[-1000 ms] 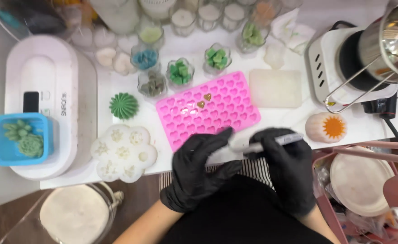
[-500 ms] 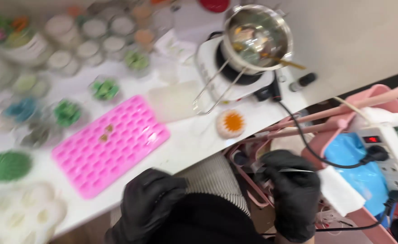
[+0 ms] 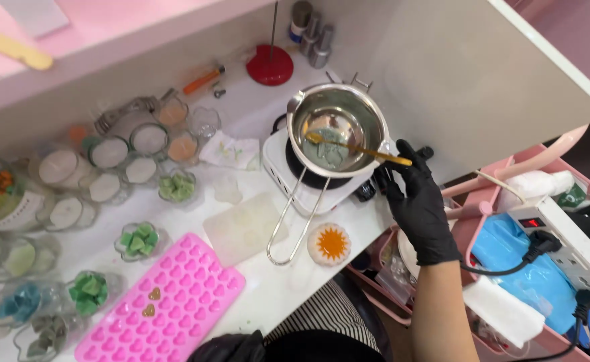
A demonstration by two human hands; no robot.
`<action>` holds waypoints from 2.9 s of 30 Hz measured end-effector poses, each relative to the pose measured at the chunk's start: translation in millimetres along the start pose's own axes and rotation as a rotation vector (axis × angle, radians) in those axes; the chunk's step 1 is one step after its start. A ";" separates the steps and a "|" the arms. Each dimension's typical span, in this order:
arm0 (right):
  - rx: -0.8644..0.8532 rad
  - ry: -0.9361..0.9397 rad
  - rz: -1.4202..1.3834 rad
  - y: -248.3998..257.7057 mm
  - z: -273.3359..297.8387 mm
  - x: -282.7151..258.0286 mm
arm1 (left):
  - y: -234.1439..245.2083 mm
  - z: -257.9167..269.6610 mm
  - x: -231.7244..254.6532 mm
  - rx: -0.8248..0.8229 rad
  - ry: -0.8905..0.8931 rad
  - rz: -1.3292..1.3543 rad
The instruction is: The recorder is melting wax in a small pot, pouring it into silicone molds, and cleaning tools during candle production.
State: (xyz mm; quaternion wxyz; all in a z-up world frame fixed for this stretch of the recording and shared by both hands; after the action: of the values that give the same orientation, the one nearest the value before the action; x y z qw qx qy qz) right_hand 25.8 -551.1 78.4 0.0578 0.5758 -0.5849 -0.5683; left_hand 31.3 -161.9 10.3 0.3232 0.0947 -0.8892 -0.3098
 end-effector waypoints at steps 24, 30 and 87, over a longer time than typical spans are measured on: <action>-0.161 -0.211 -0.609 8.4 -60.8 -89.9 | -0.6 -175.7 45.6 -0.061 0.328 0.348; -0.177 -0.108 -0.599 31.9 -47.5 -55.5 | -15.9 -204.6 50.3 -0.449 0.721 0.562; -0.022 -0.200 -0.633 40.9 -23.3 -32.4 | -43.4 -180.0 53.7 -0.314 0.848 0.909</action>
State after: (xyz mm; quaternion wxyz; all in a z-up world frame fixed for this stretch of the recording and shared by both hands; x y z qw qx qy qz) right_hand 28.5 -553.8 135.4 -0.1731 0.6697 -0.3736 -0.6180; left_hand 102.4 -304.1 119.3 0.7558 -0.2259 -0.5797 -0.2043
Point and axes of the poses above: each hand's wrist, its own z-axis away from the middle knuckle, its own y-axis out of the back of the hand, x = y × z, the point moved 2 cm from there along -z, towards the middle knuckle, and after that the axes turned 12 degrees about -y, right-handed, at the moved point
